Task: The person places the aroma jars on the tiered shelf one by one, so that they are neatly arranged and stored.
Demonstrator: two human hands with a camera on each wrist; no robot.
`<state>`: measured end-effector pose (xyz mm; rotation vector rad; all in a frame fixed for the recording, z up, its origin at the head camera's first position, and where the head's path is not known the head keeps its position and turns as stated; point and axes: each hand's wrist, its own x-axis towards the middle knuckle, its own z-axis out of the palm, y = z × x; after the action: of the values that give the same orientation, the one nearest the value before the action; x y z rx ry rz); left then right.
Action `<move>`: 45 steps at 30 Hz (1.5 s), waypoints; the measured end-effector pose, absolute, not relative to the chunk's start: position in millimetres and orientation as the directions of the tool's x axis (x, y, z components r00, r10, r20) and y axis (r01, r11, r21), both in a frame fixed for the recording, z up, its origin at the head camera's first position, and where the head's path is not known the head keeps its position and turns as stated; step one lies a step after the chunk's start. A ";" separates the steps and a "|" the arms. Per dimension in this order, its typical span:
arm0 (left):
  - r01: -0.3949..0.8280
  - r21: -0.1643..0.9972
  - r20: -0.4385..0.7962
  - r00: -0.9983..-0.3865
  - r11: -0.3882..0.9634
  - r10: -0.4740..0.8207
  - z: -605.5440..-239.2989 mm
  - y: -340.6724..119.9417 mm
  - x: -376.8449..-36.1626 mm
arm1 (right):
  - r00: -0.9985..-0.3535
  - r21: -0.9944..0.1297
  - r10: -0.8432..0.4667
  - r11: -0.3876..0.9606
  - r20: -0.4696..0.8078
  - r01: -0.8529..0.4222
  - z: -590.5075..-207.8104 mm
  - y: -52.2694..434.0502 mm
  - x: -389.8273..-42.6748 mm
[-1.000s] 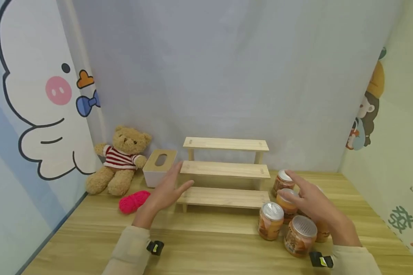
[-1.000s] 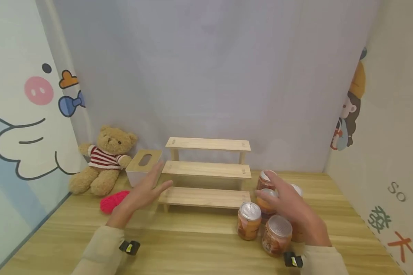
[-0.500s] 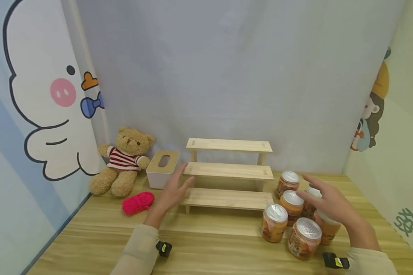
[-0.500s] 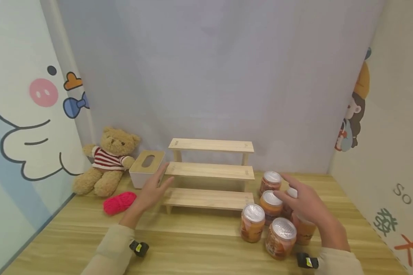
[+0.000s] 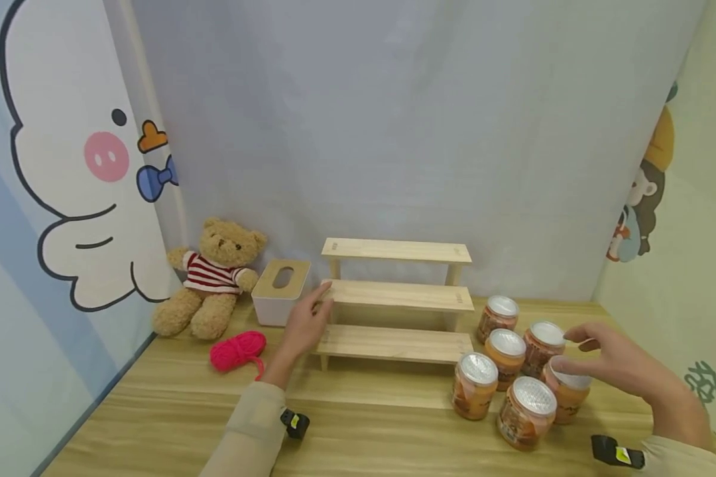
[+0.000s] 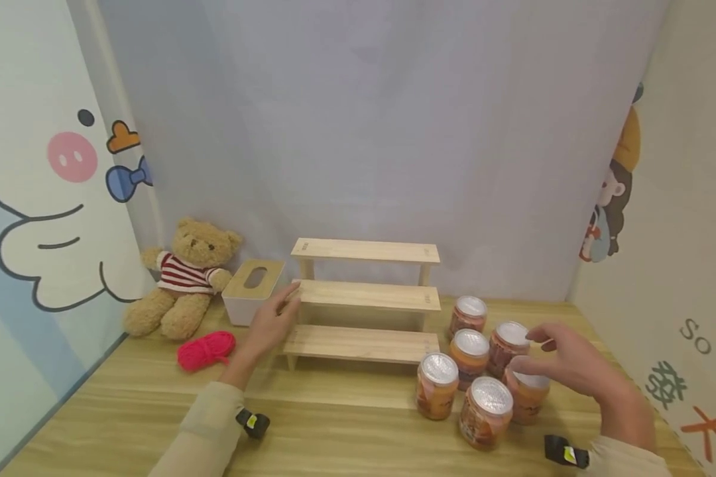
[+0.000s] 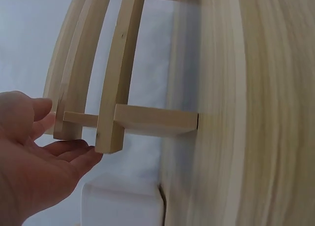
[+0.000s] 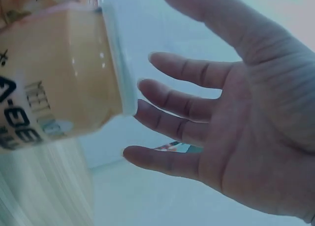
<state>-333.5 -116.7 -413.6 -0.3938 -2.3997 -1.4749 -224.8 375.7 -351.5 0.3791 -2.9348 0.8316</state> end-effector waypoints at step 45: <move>0.182 0.975 0.174 -0.982 0.125 0.074 -419.6 -117.7 -342.8 | -0.907 -0.802 -0.421 0.541 0.004 -0.254 -379.3 406.4 -226.7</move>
<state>-342.8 -117.7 -419.6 -0.2627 -2.2928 -2.0082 -226.7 406.4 -379.3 0.6472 -2.9202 1.4670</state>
